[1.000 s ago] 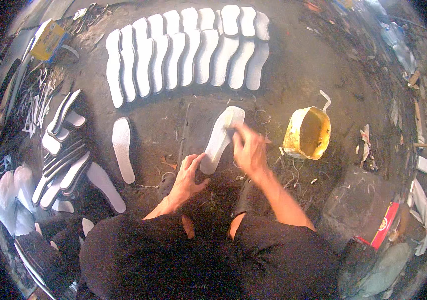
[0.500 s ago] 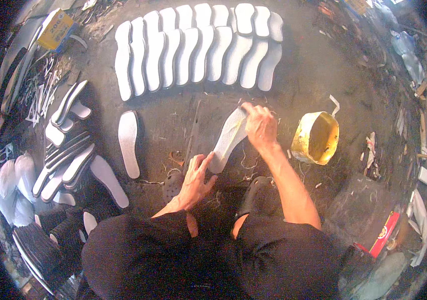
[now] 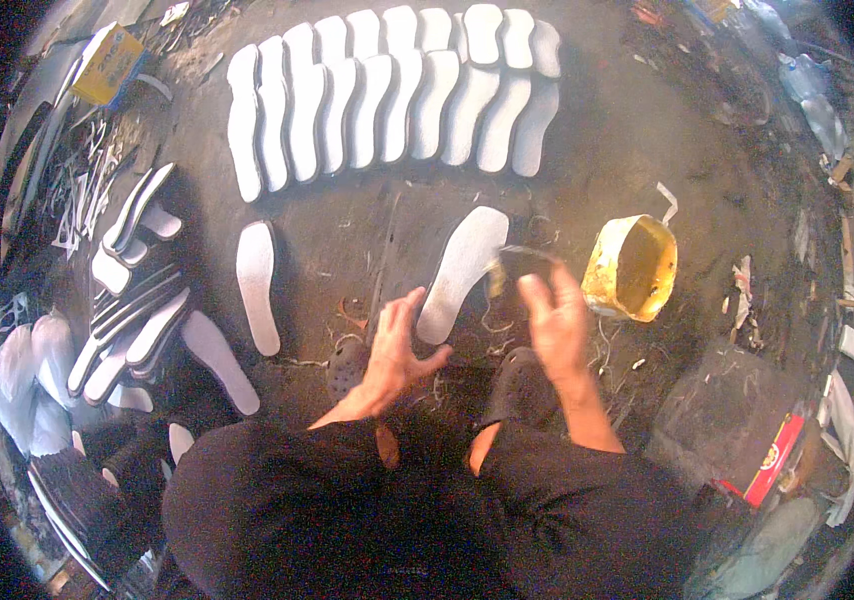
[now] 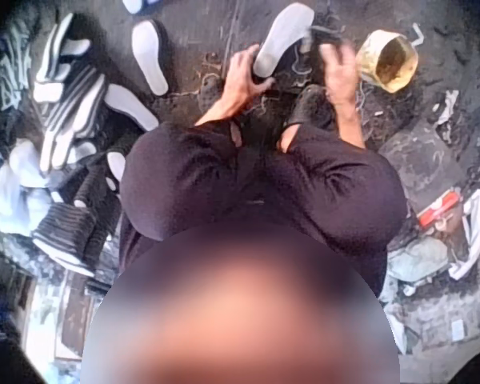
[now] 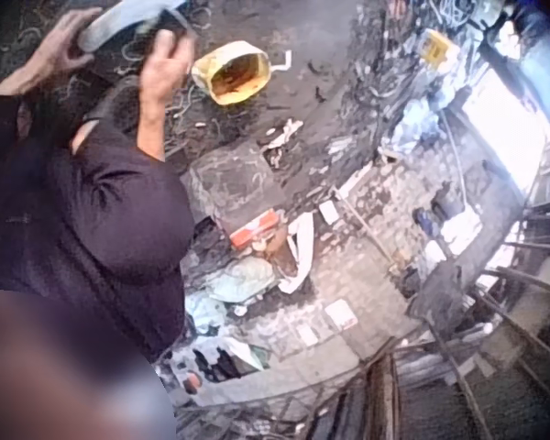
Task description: The person applies glue to white shoe insoles using a brush and places them on a pile. The person repeatedly picks up insoles, applies glue, and stacks them.
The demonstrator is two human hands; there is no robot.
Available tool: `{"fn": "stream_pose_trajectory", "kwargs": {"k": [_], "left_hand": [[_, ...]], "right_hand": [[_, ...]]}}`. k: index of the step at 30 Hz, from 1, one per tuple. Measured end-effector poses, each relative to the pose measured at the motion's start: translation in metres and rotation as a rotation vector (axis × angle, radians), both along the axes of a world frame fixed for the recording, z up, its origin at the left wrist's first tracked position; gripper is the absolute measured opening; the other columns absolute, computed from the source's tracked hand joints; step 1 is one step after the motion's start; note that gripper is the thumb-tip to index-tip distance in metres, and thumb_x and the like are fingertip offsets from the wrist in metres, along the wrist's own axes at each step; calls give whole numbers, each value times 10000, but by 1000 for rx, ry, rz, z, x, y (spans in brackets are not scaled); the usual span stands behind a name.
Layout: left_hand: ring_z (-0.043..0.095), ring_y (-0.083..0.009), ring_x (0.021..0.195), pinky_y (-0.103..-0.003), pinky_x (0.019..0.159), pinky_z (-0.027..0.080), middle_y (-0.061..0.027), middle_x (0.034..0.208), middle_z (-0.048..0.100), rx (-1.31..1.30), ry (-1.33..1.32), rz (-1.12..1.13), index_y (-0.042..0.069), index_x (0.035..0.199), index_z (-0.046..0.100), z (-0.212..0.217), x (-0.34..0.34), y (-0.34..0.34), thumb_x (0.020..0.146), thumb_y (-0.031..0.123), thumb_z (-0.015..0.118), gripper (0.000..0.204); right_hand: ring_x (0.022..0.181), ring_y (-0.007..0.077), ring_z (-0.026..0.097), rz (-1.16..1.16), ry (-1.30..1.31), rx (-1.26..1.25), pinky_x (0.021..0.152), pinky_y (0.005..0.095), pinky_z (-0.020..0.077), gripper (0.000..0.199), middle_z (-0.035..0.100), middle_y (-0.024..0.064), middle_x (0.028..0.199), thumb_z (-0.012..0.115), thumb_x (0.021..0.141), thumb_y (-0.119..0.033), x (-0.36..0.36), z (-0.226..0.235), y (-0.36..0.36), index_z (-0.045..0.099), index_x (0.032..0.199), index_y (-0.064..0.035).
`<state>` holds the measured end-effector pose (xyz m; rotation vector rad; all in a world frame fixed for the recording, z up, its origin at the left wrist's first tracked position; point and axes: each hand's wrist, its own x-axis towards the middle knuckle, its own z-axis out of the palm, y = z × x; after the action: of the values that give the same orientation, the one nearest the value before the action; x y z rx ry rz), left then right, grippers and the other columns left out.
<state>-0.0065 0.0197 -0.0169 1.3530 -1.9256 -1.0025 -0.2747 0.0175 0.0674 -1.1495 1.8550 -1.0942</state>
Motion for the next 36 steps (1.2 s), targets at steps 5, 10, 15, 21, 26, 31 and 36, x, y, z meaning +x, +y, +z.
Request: {"fn": "stream_pose_trajectory", "kwargs": {"k": [5, 10, 15, 21, 26, 31, 36], "left_hand": [[545, -478, 1338, -545, 1160, 487, -279, 1469, 524, 18, -28, 19, 44, 1716, 366, 2, -11, 8, 772, 164, 963, 1124], [550, -460, 1398, -532, 1194, 483, -274, 1504, 565, -238, 54, 167, -1, 1679, 387, 12, -18, -79, 796, 163, 959, 1065], [602, -415, 1379, -521, 1175, 503, -271, 1491, 579, -173, 216, 341, -3, 1649, 399, 21, -73, -295, 854, 269, 965, 1013], [459, -445, 1553, -554, 1295, 394, -291, 1665, 456, -126, -15, 399, -54, 1698, 275, 17, -154, -456, 871, 380, 963, 1159], [565, -386, 1387, -545, 1183, 473, -234, 1454, 601, -190, 53, 329, -12, 1578, 503, 0, -141, -433, 889, 346, 954, 898], [600, -383, 1347, -494, 1148, 516, -215, 1374, 654, -503, -16, 508, 36, 1424, 654, -15, -27, -257, 934, 151, 858, 542], [453, -434, 1504, -578, 1295, 326, -244, 1547, 563, -259, -525, 841, 85, 1649, 504, -18, 112, -80, 862, 181, 886, 880]], "right_hand": [[1297, 351, 669, -337, 610, -48, 1104, 437, 531, 450, 701, 184, 1458, 624, 1148, -244, -115, 34, 9, 644, 1546, -33], [1136, 403, 668, 62, 1146, 419, 991, 509, 538, 361, 725, 198, 1209, 610, 1087, -74, -101, 40, 57, 724, 1428, -37], [1173, 438, 664, -143, 877, 151, 1018, 528, 534, 319, 732, 216, 1239, 606, 1088, -75, -69, 69, 67, 720, 1378, -6], [1183, 474, 680, -250, 757, 215, 1019, 544, 533, 327, 732, 259, 1253, 611, 1086, -87, -76, 89, 49, 708, 1376, 28], [1165, 481, 703, -298, 722, 237, 1015, 550, 538, 322, 740, 274, 1235, 637, 1085, -97, -87, 83, 56, 708, 1359, 57], [1220, 465, 728, -306, 854, 171, 1061, 533, 560, 370, 761, 296, 1310, 693, 1083, -176, -138, 65, 24, 740, 1368, 55], [1165, 483, 749, -159, 800, 246, 1025, 535, 580, 369, 787, 297, 1233, 729, 1043, -164, -183, 9, -30, 760, 1346, 44]]}}
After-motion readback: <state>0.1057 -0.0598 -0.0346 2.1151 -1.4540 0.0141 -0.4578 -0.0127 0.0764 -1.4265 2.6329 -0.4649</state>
